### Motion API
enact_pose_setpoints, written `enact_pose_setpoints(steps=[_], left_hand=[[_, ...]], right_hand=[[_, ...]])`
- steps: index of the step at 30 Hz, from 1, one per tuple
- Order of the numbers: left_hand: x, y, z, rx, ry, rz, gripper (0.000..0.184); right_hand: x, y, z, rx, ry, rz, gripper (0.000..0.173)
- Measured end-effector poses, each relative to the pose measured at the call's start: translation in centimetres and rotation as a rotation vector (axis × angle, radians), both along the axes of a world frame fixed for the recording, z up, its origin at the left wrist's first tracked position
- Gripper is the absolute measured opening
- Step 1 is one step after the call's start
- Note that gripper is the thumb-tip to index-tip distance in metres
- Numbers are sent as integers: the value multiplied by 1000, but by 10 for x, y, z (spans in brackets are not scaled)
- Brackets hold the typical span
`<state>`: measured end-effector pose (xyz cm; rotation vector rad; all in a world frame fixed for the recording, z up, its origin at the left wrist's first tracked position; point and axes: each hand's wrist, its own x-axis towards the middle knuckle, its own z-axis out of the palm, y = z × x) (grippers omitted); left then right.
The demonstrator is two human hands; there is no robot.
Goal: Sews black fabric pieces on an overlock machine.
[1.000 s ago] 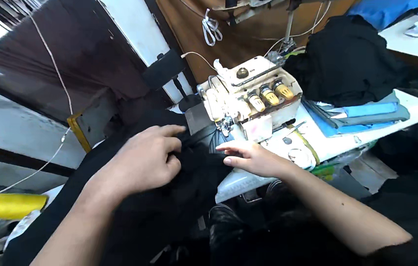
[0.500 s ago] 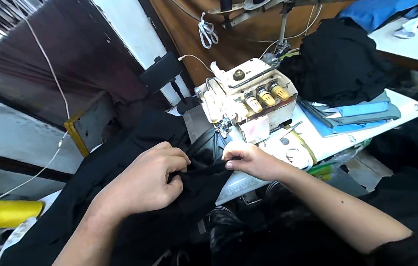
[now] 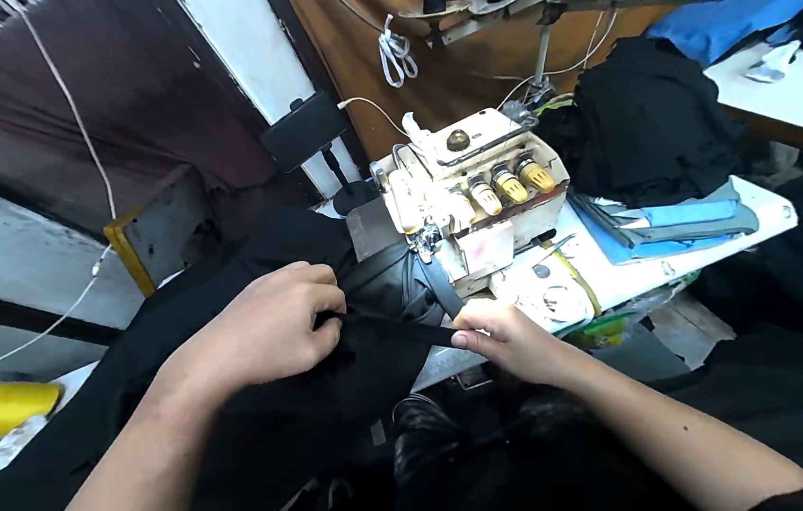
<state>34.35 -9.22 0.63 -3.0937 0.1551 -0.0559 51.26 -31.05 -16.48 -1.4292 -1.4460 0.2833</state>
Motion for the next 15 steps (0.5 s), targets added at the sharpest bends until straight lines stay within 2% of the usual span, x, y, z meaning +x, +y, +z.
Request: enact_pose_setpoints(steps=[3, 5, 7, 11, 13, 15], left_hand=[[-1, -6, 3, -99, 8, -50, 21], [-2, -11, 6, -238, 95, -124, 22], [0, -12, 11, -256, 158, -139, 22], [9, 2, 24, -121, 119, 22, 21], [17, -1, 29, -164, 90, -32, 21], [22, -9, 33, -185, 94, -102, 19]], right_hand=[[0, 0, -2, 48, -29, -11, 29], [-7, -6, -1, 130, -94, -3, 24], [-15, -16, 9, 193, -155, 61, 19], [-7, -7, 27, 363, -196, 268, 35], [-1, 20, 27, 433, -77, 223, 45], [-2, 43, 22, 351, -32, 158, 44]])
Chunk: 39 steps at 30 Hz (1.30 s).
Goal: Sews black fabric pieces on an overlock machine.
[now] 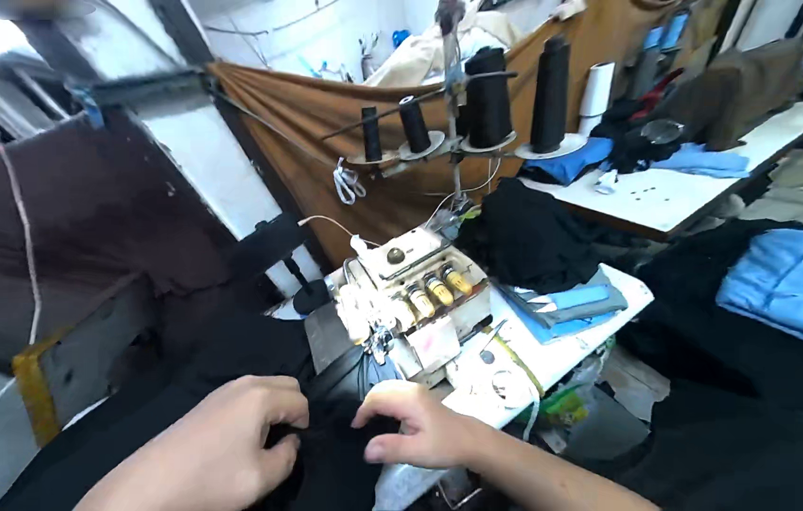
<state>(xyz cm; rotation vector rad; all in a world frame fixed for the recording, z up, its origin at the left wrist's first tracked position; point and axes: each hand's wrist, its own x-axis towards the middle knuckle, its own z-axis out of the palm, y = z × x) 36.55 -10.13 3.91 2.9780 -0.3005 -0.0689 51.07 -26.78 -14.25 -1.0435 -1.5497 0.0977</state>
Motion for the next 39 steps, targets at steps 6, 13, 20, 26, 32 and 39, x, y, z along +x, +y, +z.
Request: enact_pose_setpoints(steps=[6, 13, 20, 26, 32, 39], left_hand=[[-20, 14, -5, 83, 77, 120, 13], [-33, 13, -35, 74, -75, 42, 23], [-51, -11, -18, 154, -18, 82, 22], [-61, -42, 5, -21, -4, -170, 29], [-46, 0, 16, -592, -286, 97, 23], [-14, -18, 18, -1038, -367, 278, 25]], right_hand=[[-9, -27, -7, -54, -18, -35, 24], [-7, -23, -31, -232, 83, -270, 22], [-29, -32, -2, 42, -201, -219, 31], [-29, -27, 4, 132, -122, -136, 27], [2, -16, 24, -950, -395, 43, 31], [-20, 63, 48, -799, -328, -90, 37]])
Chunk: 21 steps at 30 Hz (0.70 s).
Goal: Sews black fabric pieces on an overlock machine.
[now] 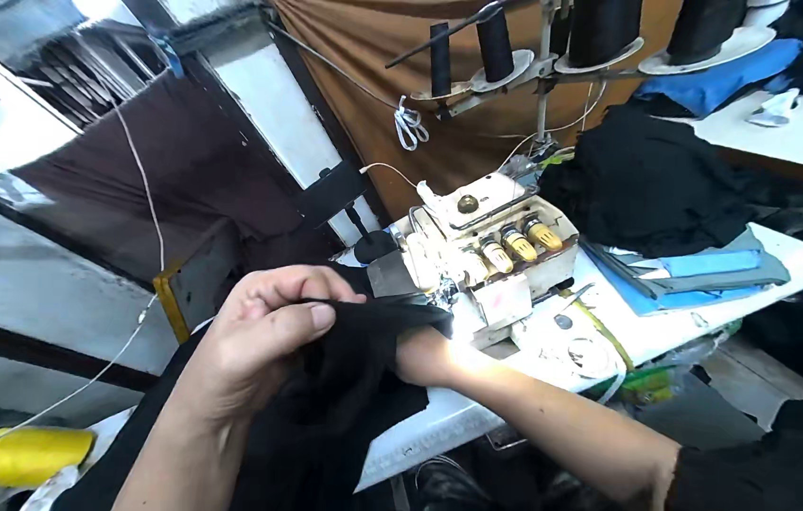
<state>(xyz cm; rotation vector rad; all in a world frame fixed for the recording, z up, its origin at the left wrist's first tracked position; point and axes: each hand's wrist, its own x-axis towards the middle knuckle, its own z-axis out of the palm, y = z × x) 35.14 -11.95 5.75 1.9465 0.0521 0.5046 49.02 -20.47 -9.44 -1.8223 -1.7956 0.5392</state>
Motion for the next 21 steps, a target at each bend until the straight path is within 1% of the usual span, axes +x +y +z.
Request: enact_pose_setpoints(steps=[1, 2, 3, 4, 5, 7, 9, 11, 14, 16, 18, 21], left_hand=[[-6, 14, -4, 7, -15, -55, 21], [-14, 29, -10, 18, -19, -100, 17], [-21, 42, -16, 10, -32, -127, 16], [-28, 51, -23, 5, -46, -148, 16], [-33, 55, -28, 1, -60, -170, 17], [-36, 57, -35, 8, -83, -227, 18], [-32, 53, -36, 17, -107, -270, 19], [-27, 49, -34, 66, -121, -307, 22], [-22, 45, -28, 217, -110, -371, 27], [-20, 40, -24, 319, -88, -410, 31], [-19, 35, -20, 409, -75, -437, 32], [-18, 30, -14, 546, -54, -405, 30]], right_hand=[[-2, -3, -18, 150, -32, -11, 33], [-2, -5, -45, 432, -77, -28, 26], [2, -8, -65, 681, -76, -20, 20], [9, -14, -76, 838, -59, -23, 19], [17, -21, -80, 933, -44, -58, 19], [35, -34, -75, 979, -20, -172, 21], [46, -39, -64, 932, -44, -244, 20], [48, -38, -57, 929, -59, -248, 19], [41, -33, -48, 1000, -97, -261, 20], [37, -31, -42, 1019, -113, -213, 20], [36, -29, -41, 1031, -115, -177, 21], [37, -37, -49, 1021, -103, -163, 20]])
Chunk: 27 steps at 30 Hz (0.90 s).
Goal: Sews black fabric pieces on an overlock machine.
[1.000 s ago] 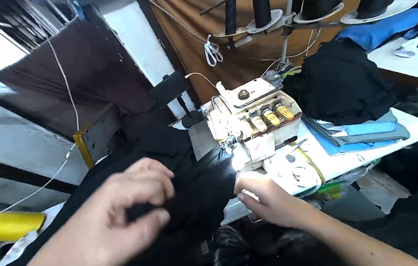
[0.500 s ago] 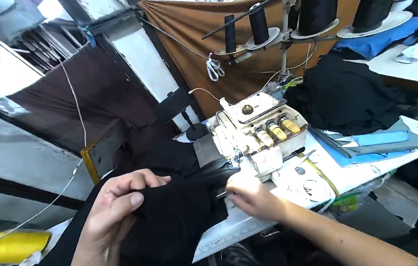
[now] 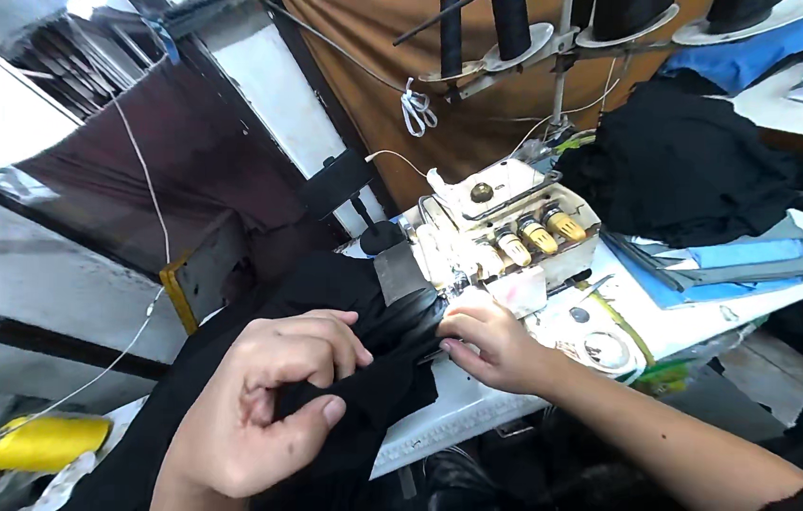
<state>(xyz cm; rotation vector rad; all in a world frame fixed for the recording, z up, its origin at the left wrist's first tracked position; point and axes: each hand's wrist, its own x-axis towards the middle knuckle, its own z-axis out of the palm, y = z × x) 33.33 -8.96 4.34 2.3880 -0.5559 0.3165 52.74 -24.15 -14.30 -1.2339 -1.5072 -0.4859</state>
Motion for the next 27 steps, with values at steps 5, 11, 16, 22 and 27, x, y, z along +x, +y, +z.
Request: enact_pose_setpoints(steps=[5, 11, 16, 22, 27], left_hand=[[4, -2, 3, 75, -5, 14, 29], [6, -7, 3, 47, 40, -59, 32], [6, -6, 1, 5, 64, -79, 32], [20, -13, -2, -22, 100, -123, 32], [45, -21, -18, -64, 172, -205, 26]], right_hand=[[0, -13, -11, 14, 116, 12, 19], [2, 0, -4, -12, 223, 138, 19], [3, 3, -2, -23, 250, 195, 19], [4, -23, -10, -108, 147, 135, 27], [0, -47, -40, -148, 103, 100, 28]])
